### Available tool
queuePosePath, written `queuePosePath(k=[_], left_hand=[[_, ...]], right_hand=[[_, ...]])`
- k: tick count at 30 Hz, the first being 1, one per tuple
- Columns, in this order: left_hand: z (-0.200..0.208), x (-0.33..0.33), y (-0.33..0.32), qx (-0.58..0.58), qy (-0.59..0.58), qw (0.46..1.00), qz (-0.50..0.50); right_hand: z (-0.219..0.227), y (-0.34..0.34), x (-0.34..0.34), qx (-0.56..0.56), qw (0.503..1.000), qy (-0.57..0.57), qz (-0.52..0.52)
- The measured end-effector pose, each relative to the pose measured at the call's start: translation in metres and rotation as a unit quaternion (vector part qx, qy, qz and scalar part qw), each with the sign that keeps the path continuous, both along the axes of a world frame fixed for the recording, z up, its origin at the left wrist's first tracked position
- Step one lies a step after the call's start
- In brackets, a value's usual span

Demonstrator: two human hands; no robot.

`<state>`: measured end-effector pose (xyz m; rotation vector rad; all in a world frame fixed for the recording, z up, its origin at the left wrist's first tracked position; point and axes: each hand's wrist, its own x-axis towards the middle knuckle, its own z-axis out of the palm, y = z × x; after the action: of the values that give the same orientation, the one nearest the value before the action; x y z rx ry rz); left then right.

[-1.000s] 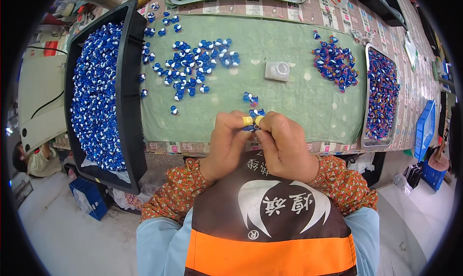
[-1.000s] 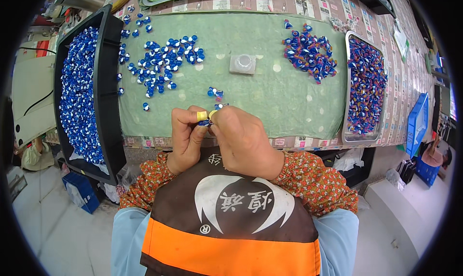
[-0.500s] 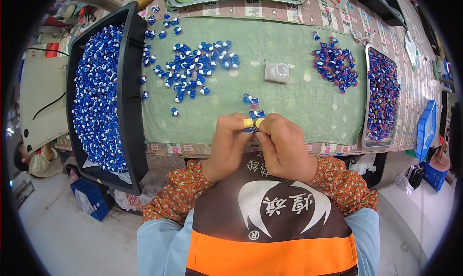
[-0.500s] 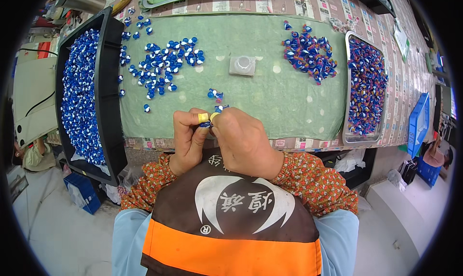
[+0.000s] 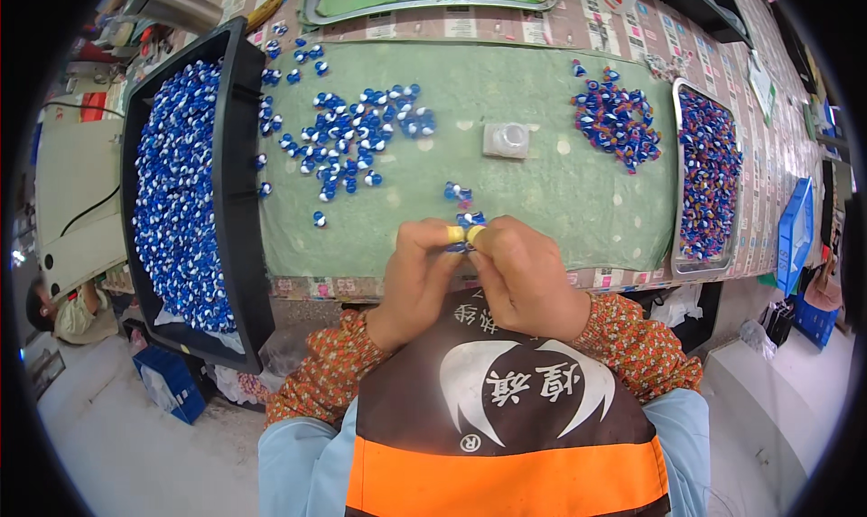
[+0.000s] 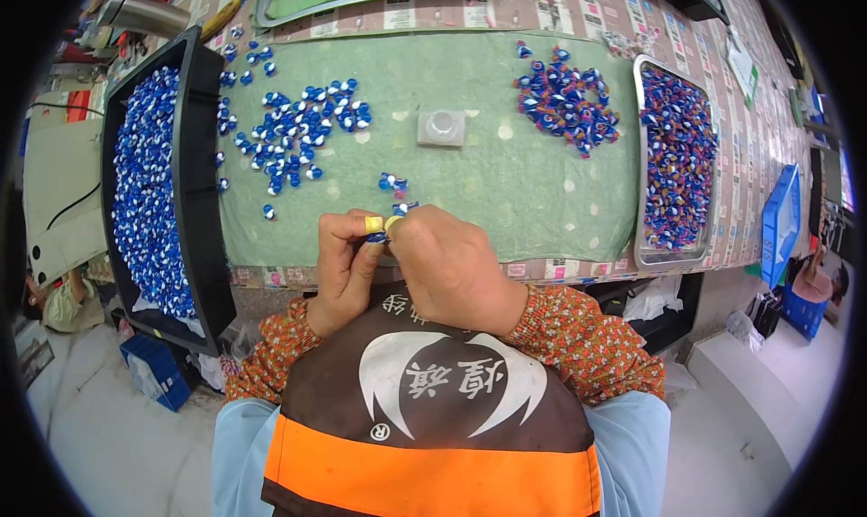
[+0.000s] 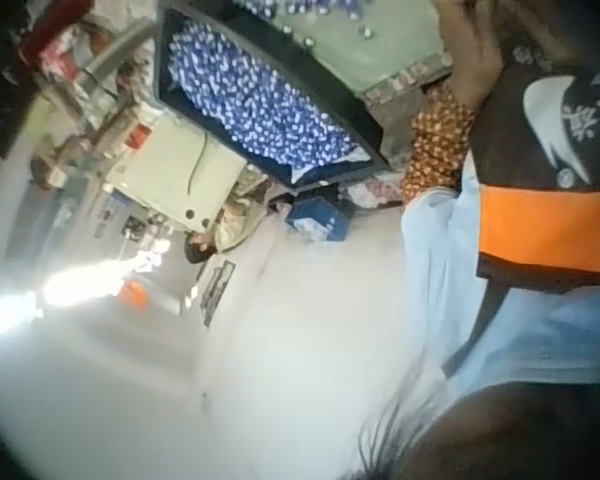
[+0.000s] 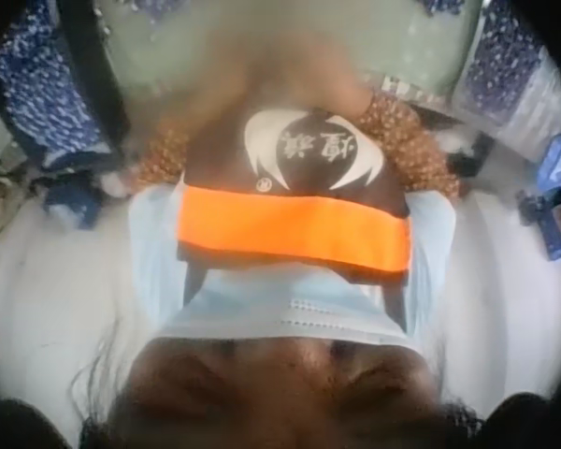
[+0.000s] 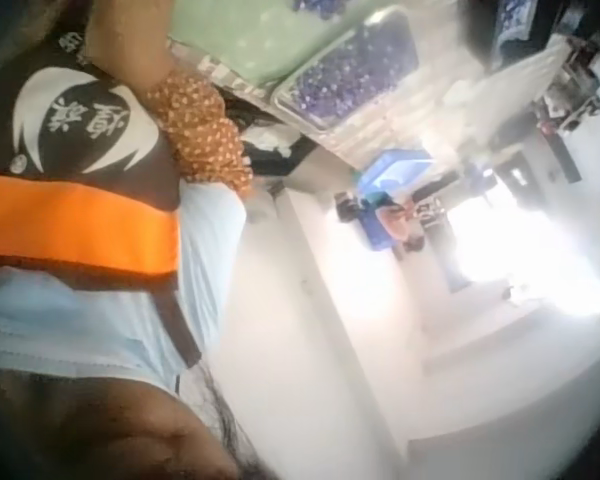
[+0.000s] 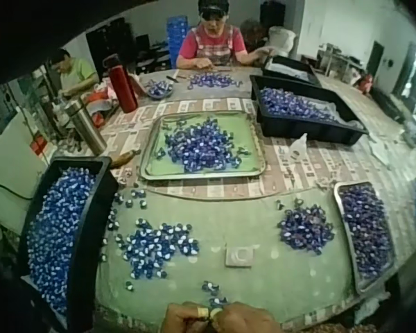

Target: The person assembles small plastic components by joining pieces together by hand and placing the assembled items onto the work mat.

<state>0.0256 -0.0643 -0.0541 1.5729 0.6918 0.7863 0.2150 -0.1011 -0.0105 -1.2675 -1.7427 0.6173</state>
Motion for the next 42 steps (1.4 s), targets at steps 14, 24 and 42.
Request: queuePosePath(k=[14, 24, 42], left_hand=[[0.038, -0.017, 0.035, 0.155, 0.296, 0.942, 0.023], [0.04, -0.032, 0.045, 0.163, 0.288, 0.935, 0.127], [0.038, -0.026, 0.077, 0.331, 0.417, 0.833, 0.152]], right_hand=[[-0.007, 0.016, 0.12, -0.025, 0.918, -0.261, -0.299], [-0.021, 0.029, 0.108, -0.026, 0.87, -0.39, -0.301], [-0.006, -0.001, 0.095, -0.129, 0.93, -0.297, -0.172]])
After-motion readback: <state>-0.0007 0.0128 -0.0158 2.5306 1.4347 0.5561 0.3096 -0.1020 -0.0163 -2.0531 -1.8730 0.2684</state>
